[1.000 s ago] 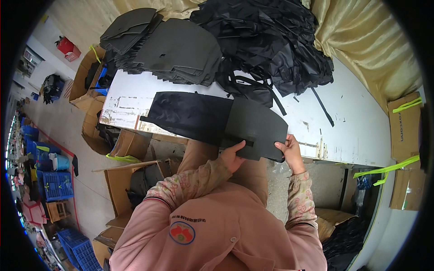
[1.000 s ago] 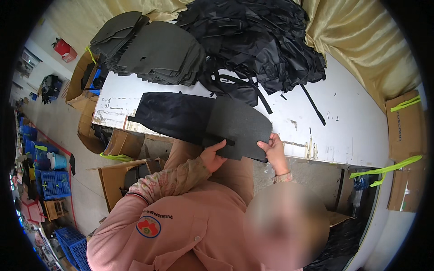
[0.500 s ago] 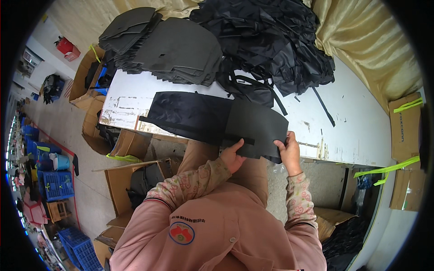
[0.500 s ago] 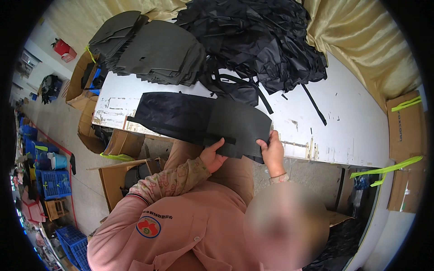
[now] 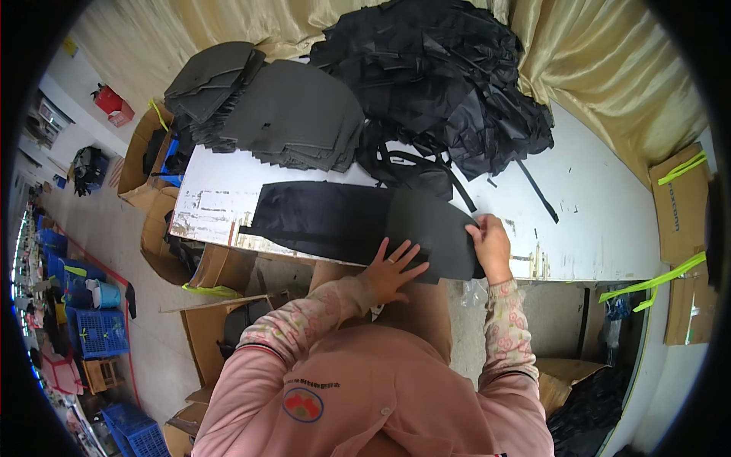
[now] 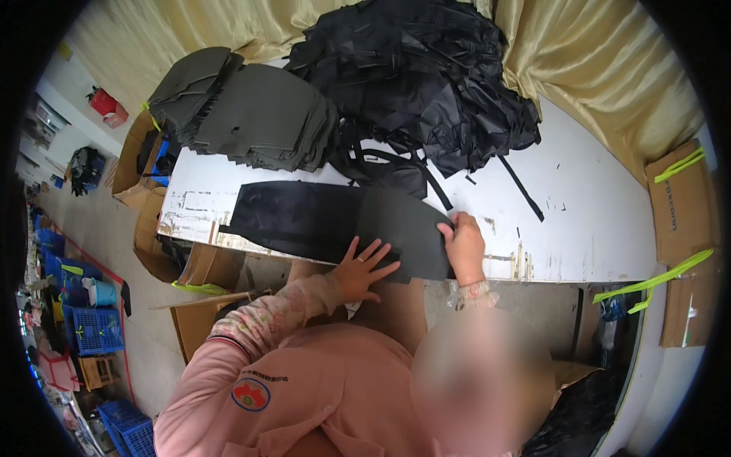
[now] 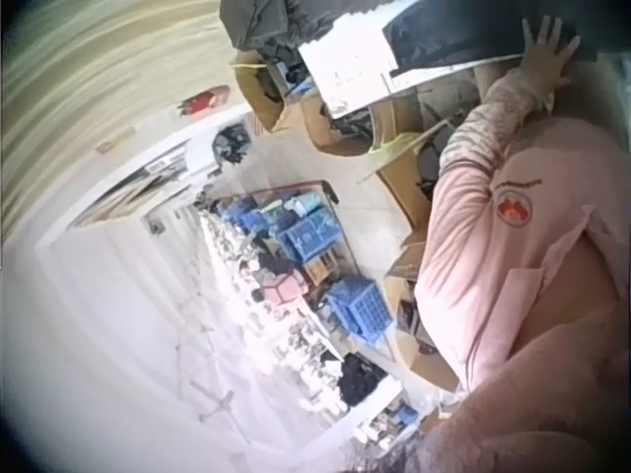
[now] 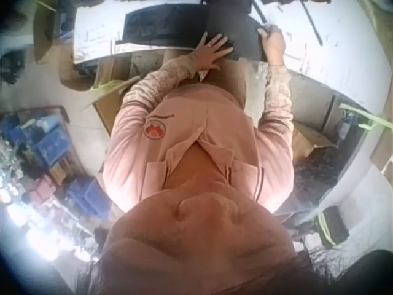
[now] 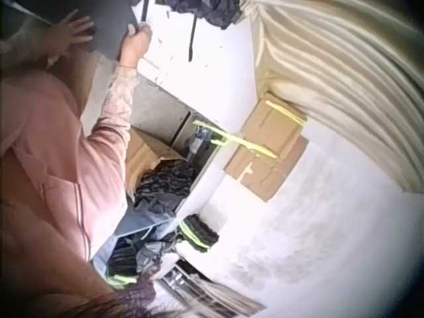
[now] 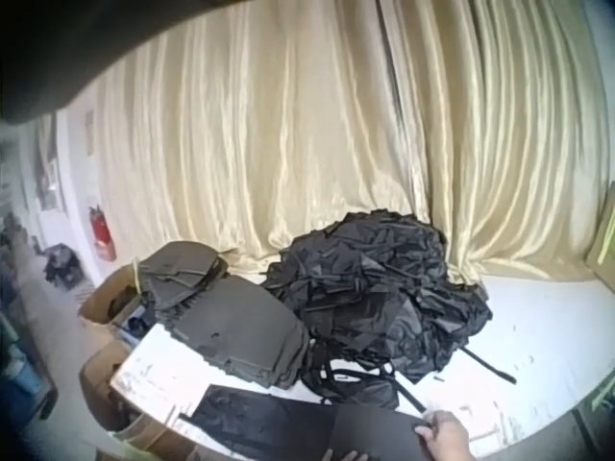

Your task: Organizing, stacking, and sorting black fabric components on a workbench in a manufacturing setting.

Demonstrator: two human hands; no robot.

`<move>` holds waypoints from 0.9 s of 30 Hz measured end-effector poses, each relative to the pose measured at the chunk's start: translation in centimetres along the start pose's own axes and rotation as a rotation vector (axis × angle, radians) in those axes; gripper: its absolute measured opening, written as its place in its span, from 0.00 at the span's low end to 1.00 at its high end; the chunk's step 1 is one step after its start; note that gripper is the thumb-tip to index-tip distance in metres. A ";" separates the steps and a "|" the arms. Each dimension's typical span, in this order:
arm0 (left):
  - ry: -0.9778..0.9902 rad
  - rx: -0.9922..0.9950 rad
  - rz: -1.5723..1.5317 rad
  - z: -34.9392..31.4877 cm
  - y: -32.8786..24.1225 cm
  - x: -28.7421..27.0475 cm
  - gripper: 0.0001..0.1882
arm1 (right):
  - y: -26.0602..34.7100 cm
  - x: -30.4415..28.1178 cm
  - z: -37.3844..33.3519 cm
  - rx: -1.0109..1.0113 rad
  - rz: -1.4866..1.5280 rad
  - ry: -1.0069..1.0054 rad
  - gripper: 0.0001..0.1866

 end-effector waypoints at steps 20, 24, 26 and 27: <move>-0.357 -0.002 -0.339 0.4 2.0 -6.5 0.49 | 16.2 -8.3 14.7 -0.170 0.751 0.042 0.10; -0.865 -0.005 -0.524 1.2 1.0 -21.6 0.46 | 20.4 -8.4 11.2 -0.191 0.816 0.246 0.09; -0.781 0.043 -0.793 3.8 2.1 -22.9 0.40 | 23.1 -7.5 9.6 -0.207 0.949 0.370 0.09; -0.842 0.021 -0.813 3.3 2.6 -23.4 0.32 | 23.7 -7.7 9.0 -0.248 1.044 0.376 0.11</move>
Point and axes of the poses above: each hand's wrist, its own z-axis towards the middle knuckle, its own x-axis out of the palm, y = z × x, the point moved 9 cm from there along z, towards the middle knuckle, and after that the axes turned 5 degrees about -x, right-handed, at the moved point
